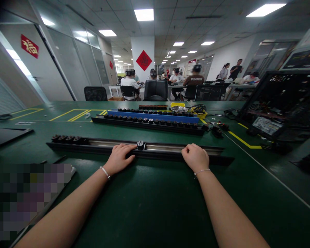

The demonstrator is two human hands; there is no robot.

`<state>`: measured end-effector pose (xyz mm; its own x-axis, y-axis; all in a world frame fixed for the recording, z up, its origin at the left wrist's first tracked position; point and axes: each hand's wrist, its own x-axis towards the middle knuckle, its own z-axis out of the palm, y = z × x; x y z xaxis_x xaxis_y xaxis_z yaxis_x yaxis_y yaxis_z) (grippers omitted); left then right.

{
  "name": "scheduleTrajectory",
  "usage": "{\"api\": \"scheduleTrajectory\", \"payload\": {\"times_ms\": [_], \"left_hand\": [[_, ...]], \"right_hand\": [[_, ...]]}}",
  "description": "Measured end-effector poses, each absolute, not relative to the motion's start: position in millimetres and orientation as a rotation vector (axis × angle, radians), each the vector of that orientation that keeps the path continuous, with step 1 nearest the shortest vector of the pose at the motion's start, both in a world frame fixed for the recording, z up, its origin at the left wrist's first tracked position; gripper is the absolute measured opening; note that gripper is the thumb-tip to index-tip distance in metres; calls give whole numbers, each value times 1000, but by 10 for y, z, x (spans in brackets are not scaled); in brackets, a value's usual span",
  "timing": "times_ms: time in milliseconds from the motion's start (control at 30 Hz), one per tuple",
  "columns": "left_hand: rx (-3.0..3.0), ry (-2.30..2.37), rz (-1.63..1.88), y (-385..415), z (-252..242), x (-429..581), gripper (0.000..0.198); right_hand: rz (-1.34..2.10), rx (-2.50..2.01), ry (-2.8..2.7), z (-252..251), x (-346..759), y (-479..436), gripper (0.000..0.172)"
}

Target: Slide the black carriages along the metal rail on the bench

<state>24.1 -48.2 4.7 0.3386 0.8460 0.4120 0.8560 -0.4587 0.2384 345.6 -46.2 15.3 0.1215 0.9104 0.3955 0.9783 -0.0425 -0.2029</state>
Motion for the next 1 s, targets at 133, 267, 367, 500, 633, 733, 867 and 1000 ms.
{"api": "scheduleTrajectory", "payload": {"times_ms": [133, 267, 367, 500, 633, 733, 867, 1000], "left_hand": [[-2533, -1630, -789, -479, 34, 249, 39], [-2520, -1615, -815, -472, 20, 258, 35], [-2533, -1618, -798, -477, 21, 271, 34], [-2533, -1622, -805, -499, 27, 294, 33], [-2541, -1611, -817, -516, 32, 308, 32], [-2540, -1607, -813, -523, 36, 310, 32], [-2537, -1598, -802, -528, 43, 311, 32], [-2540, -1584, -798, -527, 41, 310, 32]], "right_hand": [[-184, -2068, -1811, 171, 3467, -465, 29], [-121, -2139, -1811, 229, 3465, -484, 30], [-81, -2190, -1795, 277, 3466, -501, 31], [-52, -2217, -1791, 311, 3493, -508, 31], [-49, -2215, -1794, 326, 3528, -507, 30], [5, -2230, -1801, 345, 3533, -512, 31], [42, -2255, -1806, 367, 3521, -525, 32], [-31, -2214, -1813, 348, 3484, -533, 31]]}}
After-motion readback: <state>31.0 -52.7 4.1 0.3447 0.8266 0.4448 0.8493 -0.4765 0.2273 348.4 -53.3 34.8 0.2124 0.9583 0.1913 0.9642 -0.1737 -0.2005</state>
